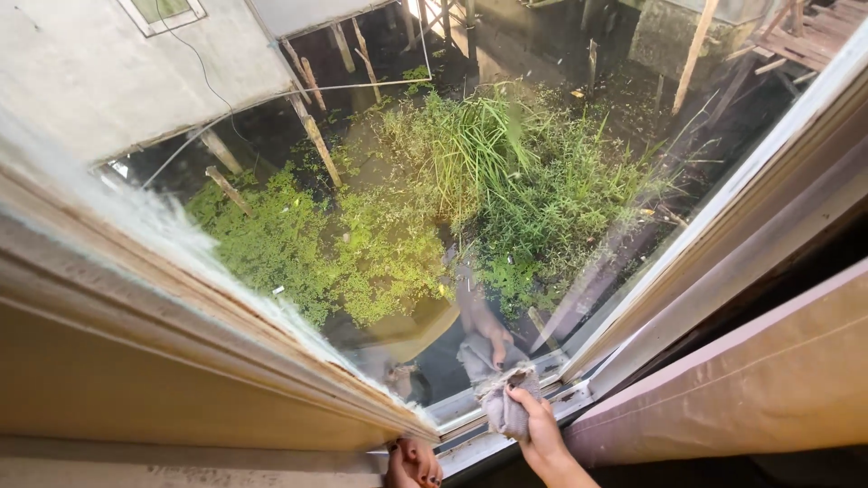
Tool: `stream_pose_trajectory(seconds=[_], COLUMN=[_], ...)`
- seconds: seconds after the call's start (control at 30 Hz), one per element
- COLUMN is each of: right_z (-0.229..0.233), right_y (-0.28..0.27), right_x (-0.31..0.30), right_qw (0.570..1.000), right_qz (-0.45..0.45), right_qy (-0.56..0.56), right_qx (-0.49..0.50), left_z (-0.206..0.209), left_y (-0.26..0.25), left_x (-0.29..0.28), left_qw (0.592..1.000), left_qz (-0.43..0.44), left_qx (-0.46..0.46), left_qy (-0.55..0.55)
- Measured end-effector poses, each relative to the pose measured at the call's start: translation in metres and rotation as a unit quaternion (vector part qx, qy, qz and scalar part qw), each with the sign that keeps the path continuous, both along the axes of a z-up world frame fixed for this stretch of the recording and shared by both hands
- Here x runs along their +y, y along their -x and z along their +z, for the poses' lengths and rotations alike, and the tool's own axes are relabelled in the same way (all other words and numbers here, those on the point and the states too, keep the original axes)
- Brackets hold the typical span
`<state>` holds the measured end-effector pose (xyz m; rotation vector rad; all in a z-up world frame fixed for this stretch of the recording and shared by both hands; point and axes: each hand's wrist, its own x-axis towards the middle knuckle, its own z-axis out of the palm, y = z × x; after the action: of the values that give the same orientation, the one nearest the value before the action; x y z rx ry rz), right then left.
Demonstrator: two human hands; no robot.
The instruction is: Cleaning a window frame and track with a cloth.
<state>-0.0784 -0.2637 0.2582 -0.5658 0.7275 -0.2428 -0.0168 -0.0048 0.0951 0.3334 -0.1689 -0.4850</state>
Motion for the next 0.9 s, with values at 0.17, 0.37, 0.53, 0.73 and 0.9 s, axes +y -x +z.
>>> stream_pose_trajectory(seconds=[0.17, 0.37, 0.53, 0.73, 0.9], right_z=[0.012, 0.011, 0.059, 0.043, 0.052], right_y=[0.01, 0.018, 0.02, 0.02, 0.013], right_x=[-0.079, -0.157, -0.175, -0.17, -0.125], right_qw=[0.999, 0.994, 0.993, 0.993, 0.994], right_qz=[-0.018, -0.042, -0.062, -0.061, -0.085], right_qy=[0.043, 0.086, 0.09, 0.089, 0.034], right_qx=[-0.017, -0.048, -0.052, -0.053, -0.06], left_z=[-0.019, -0.037, -0.021, 0.006, -0.001], left_y=[-0.006, -0.013, -0.006, 0.006, 0.0], left_x=[-0.003, -0.004, -0.011, -0.017, -0.013], left_qw=[0.999, 0.997, 0.996, 0.995, 0.999], left_qz=[0.013, 0.028, 0.051, 0.093, 0.03], left_qx=[-0.023, -0.073, -0.073, 0.009, -0.016], left_qy=[0.028, 0.028, 0.029, -0.033, 0.011])
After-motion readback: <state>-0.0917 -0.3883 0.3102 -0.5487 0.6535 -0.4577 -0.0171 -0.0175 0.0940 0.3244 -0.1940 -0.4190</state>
